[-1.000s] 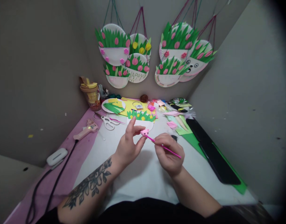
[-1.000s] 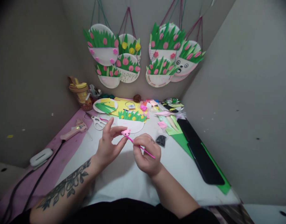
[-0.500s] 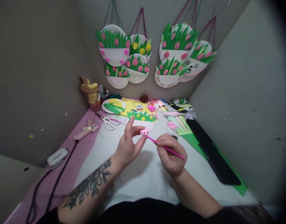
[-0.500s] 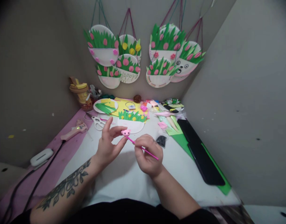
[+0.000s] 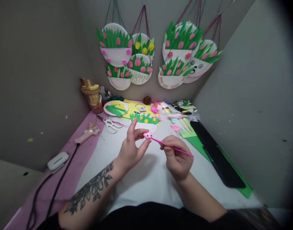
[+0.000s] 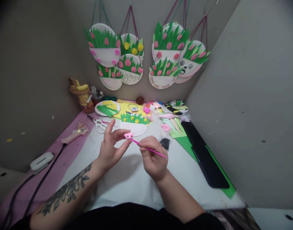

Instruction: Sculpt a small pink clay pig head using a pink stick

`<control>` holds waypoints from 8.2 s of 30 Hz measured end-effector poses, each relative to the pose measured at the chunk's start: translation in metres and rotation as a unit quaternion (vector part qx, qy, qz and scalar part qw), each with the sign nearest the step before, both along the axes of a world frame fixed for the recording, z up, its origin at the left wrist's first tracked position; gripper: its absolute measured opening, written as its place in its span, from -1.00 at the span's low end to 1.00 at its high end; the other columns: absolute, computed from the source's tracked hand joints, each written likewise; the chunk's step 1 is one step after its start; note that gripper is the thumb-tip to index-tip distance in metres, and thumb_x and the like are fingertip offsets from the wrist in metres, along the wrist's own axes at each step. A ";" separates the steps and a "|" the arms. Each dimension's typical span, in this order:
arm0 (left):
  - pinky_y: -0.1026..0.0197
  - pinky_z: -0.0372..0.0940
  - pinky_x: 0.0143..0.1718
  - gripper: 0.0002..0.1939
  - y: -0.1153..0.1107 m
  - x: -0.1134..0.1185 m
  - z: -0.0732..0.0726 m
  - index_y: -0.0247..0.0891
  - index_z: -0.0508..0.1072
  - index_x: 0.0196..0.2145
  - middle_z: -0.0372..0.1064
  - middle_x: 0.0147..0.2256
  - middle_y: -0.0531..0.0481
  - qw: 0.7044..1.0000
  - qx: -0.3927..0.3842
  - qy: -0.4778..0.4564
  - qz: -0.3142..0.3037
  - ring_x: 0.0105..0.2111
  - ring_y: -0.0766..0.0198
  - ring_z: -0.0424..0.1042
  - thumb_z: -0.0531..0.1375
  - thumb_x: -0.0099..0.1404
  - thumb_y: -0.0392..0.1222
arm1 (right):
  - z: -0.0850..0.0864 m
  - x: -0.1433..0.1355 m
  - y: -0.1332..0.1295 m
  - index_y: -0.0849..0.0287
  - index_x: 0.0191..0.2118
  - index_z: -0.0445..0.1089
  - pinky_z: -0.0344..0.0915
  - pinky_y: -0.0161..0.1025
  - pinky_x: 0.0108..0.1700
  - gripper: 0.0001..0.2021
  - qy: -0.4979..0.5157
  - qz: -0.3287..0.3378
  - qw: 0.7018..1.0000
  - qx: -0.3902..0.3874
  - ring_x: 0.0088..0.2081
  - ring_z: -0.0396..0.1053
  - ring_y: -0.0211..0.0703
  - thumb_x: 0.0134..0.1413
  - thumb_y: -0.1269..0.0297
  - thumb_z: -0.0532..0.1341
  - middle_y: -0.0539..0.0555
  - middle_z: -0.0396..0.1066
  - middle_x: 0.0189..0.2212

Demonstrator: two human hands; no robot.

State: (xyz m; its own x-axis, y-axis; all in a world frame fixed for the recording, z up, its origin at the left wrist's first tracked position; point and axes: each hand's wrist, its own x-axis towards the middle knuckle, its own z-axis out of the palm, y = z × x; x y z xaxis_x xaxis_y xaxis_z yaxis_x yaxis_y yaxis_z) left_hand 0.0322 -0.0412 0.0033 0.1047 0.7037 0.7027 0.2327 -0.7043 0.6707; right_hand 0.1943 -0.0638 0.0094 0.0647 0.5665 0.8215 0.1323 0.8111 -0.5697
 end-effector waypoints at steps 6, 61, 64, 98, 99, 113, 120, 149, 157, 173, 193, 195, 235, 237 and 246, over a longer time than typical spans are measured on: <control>0.21 0.46 -0.08 -0.11 0.000 0.001 -0.001 -0.15 -0.22 0.33 0.47 -0.13 -0.08 1.000 0.007 0.006 -0.004 -0.17 0.32 0.50 0.24 0.24 -0.35 | 0.001 0.001 -0.001 0.14 -0.27 0.43 0.28 -0.16 -0.32 -0.83 -0.020 -0.015 1.000 -0.018 -0.37 0.35 -0.18 0.14 0.52 0.14 0.04 0.36 -0.43; 0.19 0.45 -0.09 -0.10 0.001 0.001 -0.002 -0.15 -0.27 0.34 0.46 -0.14 -0.10 0.999 0.043 0.009 -0.006 -0.15 0.30 0.49 0.21 0.26 -0.38 | -0.001 0.000 -0.001 0.12 -0.25 0.40 0.31 -0.18 -0.41 -0.89 0.005 0.010 1.000 -0.009 -0.43 0.38 -0.18 0.16 0.44 0.15 0.04 0.41 -0.46; 0.19 0.46 -0.09 -0.11 0.002 0.002 -0.003 -0.14 -0.27 0.34 0.46 -0.13 -0.10 0.999 0.038 0.012 0.003 -0.16 0.31 0.49 0.21 0.26 -0.36 | -0.003 -0.001 0.000 0.10 -0.22 0.40 0.36 -0.15 -0.40 -0.88 0.003 -0.007 1.000 0.010 -0.43 0.40 -0.16 0.15 0.41 0.17 0.04 0.45 -0.46; 0.15 0.45 -0.08 -0.11 0.001 0.001 -0.004 -0.16 -0.27 0.34 0.47 -0.13 -0.10 0.998 0.044 0.035 0.012 -0.15 0.28 0.50 0.21 0.26 -0.36 | -0.005 0.000 -0.001 0.08 -0.08 0.42 0.43 -0.08 -0.27 -0.66 -0.071 -0.021 0.996 0.041 -0.32 0.46 -0.13 0.05 0.58 0.22 0.06 0.50 -0.35; 0.15 0.45 -0.08 -0.11 0.001 0.001 -0.004 -0.16 -0.27 0.34 0.47 -0.13 -0.11 0.998 0.044 0.036 0.012 -0.15 0.27 0.50 0.21 0.26 -0.36 | -0.004 0.000 -0.001 0.08 -0.07 0.42 0.43 -0.08 -0.27 -0.66 -0.071 -0.021 0.996 0.042 -0.32 0.46 -0.13 0.05 0.57 0.21 0.06 0.49 -0.35; 0.14 0.45 -0.08 -0.10 0.001 0.000 -0.005 -0.15 -0.27 0.35 0.47 -0.13 -0.11 0.998 0.036 0.041 0.013 -0.16 0.27 0.50 0.21 0.25 -0.37 | -0.003 0.000 -0.002 0.11 -0.08 0.41 0.42 -0.09 -0.26 -0.67 -0.093 -0.026 0.994 0.053 -0.32 0.45 -0.14 0.05 0.58 0.20 0.07 0.47 -0.35; 0.15 0.45 -0.08 -0.09 0.001 0.001 -0.004 -0.13 -0.27 0.35 0.47 -0.13 -0.10 0.998 0.039 0.040 0.014 -0.15 0.28 0.50 0.21 0.25 -0.38 | -0.001 0.000 -0.002 0.13 -0.09 0.40 0.41 -0.09 -0.26 -0.67 -0.100 -0.028 0.993 0.063 -0.32 0.44 -0.14 0.04 0.59 0.19 0.08 0.47 -0.35; 0.18 0.46 -0.09 -0.11 0.000 0.002 -0.003 -0.14 -0.26 0.34 0.46 -0.13 -0.09 0.999 0.037 0.027 0.006 -0.16 0.30 0.50 0.22 0.26 -0.35 | -0.005 0.000 -0.002 0.12 -0.12 0.42 0.43 -0.10 -0.31 -0.74 -0.073 -0.052 0.994 0.059 -0.36 0.47 -0.13 0.07 0.52 0.23 0.07 0.49 -0.37; 0.19 0.46 -0.10 -0.10 0.001 0.001 -0.003 -0.15 -0.26 0.34 0.46 -0.13 -0.09 0.999 0.036 0.028 0.005 -0.17 0.30 0.49 0.22 0.25 -0.36 | -0.006 0.000 -0.001 0.11 -0.12 0.41 0.43 -0.09 -0.30 -0.75 -0.073 -0.058 0.994 0.058 -0.35 0.47 -0.13 0.08 0.50 0.22 0.06 0.49 -0.37; 0.18 0.48 -0.09 -0.08 0.000 0.002 -0.003 -0.13 -0.25 0.34 0.45 -0.14 -0.07 1.000 0.026 0.007 -0.007 -0.17 0.31 0.49 0.25 0.23 -0.35 | -0.007 0.001 -0.001 0.09 -0.10 0.40 0.45 -0.09 -0.36 -0.77 -0.089 -0.098 0.987 0.096 -0.38 0.48 -0.11 0.10 0.43 0.23 0.07 0.51 -0.38; 0.18 0.47 -0.10 -0.08 -0.001 0.002 -0.001 -0.12 -0.25 0.34 0.45 -0.15 -0.06 1.000 0.022 0.012 -0.005 -0.18 0.31 0.49 0.25 0.23 -0.33 | -0.004 0.002 -0.002 0.08 -0.02 0.36 0.47 -0.07 -0.32 -0.70 -0.151 -0.118 0.972 0.136 -0.34 0.47 -0.11 0.12 0.47 0.19 0.10 0.48 -0.34; 0.19 0.47 -0.10 -0.08 -0.001 0.002 -0.001 -0.13 -0.24 0.34 0.45 -0.16 -0.06 1.000 0.026 0.013 -0.005 -0.19 0.31 0.49 0.25 0.23 -0.34 | -0.004 0.001 -0.002 0.10 -0.02 0.36 0.47 -0.07 -0.31 -0.69 -0.150 -0.114 0.972 0.139 -0.33 0.47 -0.11 0.11 0.49 0.19 0.10 0.47 -0.34; 0.20 0.46 -0.10 -0.08 -0.001 0.002 -0.001 -0.17 -0.23 0.34 0.45 -0.18 -0.06 0.999 0.044 0.007 0.002 -0.19 0.32 0.49 0.27 0.22 -0.31 | -0.004 0.001 -0.002 0.17 0.04 0.35 0.48 -0.08 -0.32 -0.61 -0.141 -0.114 0.968 0.173 -0.31 0.46 -0.12 0.08 0.55 0.21 0.12 0.47 -0.33; 0.20 0.46 -0.10 -0.07 -0.001 0.002 -0.001 -0.17 -0.23 0.34 0.45 -0.18 -0.06 0.999 0.044 0.005 0.000 -0.19 0.32 0.49 0.27 0.22 -0.32 | -0.004 0.001 -0.002 0.19 0.04 0.36 0.48 -0.08 -0.32 -0.62 -0.141 -0.114 0.968 0.173 -0.31 0.46 -0.11 0.07 0.55 0.22 0.13 0.46 -0.33; 0.22 0.46 -0.11 -0.05 0.000 0.002 -0.001 -0.17 -0.23 0.34 0.44 -0.20 -0.03 0.999 0.046 0.001 -0.007 -0.21 0.33 0.48 0.29 0.20 -0.34 | -0.004 0.002 -0.003 0.17 0.02 0.36 0.48 -0.08 -0.31 -0.63 -0.144 -0.119 0.968 0.167 -0.31 0.47 -0.12 0.08 0.54 0.22 0.12 0.47 -0.33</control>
